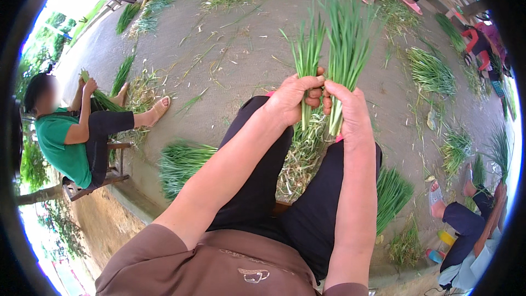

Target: The person cleans a bunch of green onions by stripping away dry or yellowed outer leaves and roots by hand, then groups the cleaned stalks into a neat bundle.

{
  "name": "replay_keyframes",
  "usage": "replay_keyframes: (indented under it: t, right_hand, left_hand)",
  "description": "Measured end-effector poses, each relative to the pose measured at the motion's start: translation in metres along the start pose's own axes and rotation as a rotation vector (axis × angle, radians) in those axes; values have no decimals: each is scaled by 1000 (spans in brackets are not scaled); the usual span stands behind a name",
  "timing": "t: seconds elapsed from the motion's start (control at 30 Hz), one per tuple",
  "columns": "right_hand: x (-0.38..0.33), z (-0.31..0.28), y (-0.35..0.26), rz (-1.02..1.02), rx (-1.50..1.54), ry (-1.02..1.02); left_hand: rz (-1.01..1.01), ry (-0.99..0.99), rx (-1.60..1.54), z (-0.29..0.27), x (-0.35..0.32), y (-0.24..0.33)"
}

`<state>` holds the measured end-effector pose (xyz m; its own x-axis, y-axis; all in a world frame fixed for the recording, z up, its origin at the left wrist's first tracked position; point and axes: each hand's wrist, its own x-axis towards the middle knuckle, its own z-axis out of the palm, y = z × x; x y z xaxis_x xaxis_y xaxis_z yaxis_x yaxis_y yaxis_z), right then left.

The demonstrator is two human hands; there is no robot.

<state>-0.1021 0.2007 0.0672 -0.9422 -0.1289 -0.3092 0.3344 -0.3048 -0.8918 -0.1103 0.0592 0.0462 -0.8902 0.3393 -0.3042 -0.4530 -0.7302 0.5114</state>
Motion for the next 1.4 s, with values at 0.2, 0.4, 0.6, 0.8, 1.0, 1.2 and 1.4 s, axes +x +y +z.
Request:
replay_keyframes:
  t: [0.2, 0.4, 0.6, 0.8, 1.0, 1.2, 1.4]
  right_hand:
    - [7, -17, 0, 36, 422, -126]
    - [6, -16, -3, 10, 293, 6]
    - [3, -9, 0, 29, 138, -1]
    - [-4, -8, 4, -10, -43, -112]
    - [-5, -8, 3, -91, -96, -128]
    - [-6, -9, 2, -71, -46, -135]
    - [-5, -11, 2, -114, -179, -137]
  left_hand:
    - [34, 89, 32, -8, 6, 3]
    - [44, 247, 135, -14, 7, 11]
    - [101, 123, 153, -11, 3, 6]
    - [139, 53, 351, -2, -10, 12]
    - [186, 148, 573, 8, -17, 13]
    - [200, 104, 622, -1, -14, 9]
    - [192, 102, 637, 3, -16, 9]
